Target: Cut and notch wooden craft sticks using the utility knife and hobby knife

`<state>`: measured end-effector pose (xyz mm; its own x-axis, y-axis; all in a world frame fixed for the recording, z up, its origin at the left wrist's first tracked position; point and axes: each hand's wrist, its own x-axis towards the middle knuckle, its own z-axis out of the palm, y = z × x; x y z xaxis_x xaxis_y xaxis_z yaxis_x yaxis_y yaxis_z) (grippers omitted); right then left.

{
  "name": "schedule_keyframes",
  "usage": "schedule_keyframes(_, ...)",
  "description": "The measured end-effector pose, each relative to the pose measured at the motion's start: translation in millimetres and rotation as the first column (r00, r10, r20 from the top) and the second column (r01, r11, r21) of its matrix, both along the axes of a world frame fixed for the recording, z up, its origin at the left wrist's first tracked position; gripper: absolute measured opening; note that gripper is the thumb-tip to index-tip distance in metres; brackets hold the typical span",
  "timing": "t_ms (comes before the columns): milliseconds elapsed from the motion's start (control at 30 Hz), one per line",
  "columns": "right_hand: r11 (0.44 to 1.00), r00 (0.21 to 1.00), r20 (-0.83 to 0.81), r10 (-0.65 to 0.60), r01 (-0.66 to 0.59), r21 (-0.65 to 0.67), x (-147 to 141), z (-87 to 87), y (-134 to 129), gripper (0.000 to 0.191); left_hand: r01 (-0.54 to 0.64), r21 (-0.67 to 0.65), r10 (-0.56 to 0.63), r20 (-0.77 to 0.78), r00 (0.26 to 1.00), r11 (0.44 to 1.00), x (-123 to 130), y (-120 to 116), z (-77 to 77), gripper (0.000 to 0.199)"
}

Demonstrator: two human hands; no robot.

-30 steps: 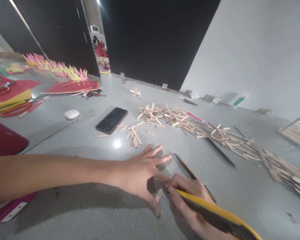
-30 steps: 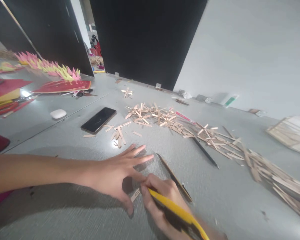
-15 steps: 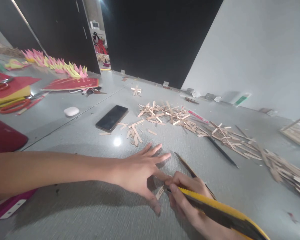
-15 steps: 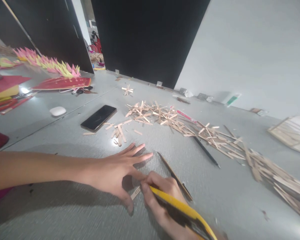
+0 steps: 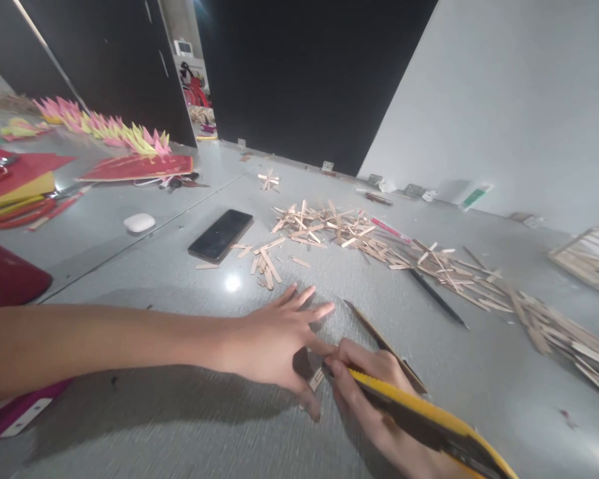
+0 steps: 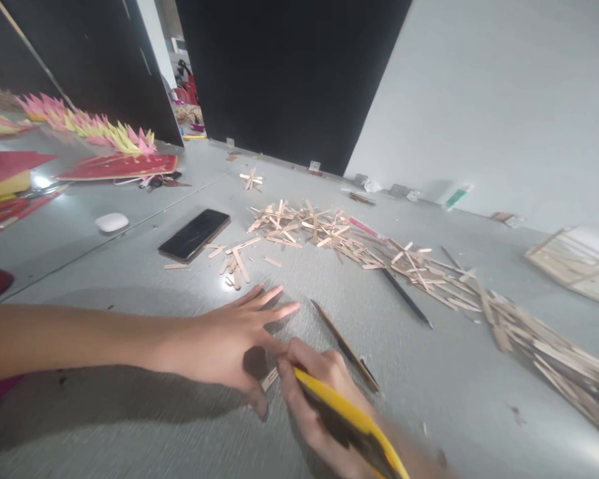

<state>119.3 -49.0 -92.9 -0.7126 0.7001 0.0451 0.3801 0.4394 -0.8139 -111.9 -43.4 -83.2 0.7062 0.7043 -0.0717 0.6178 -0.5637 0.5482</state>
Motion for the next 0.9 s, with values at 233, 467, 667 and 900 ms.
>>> schedule_keyframes(233,0.998,0.999,-0.021,0.05,-0.051,-0.036,2,-0.9,4,0.035,-0.022,-0.046,0.02,-0.049,0.999,0.999,1,-1,4.4,0.071)
schedule_keyframes(467,0.994,0.996,-0.033,0.083,-0.085,-0.068,4,-5.7,7,0.034,-0.028,-0.049,0.028,-0.014,1.0,0.998,3,-1,1.6,0.07)
schedule_keyframes(667,0.989,0.999,-0.044,0.021,-0.027,-0.144,2,3.3,1,0.039,0.039,-0.036,-0.04,-0.023,0.999,0.999,-9,-2,6.2,0.053)
schedule_keyframes(900,0.98,0.98,-0.094,-0.175,0.163,-0.117,7,-2.1,-2,0.036,-0.077,0.185,0.046,0.166,0.985,0.98,-4,-4,-3.3,0.009)
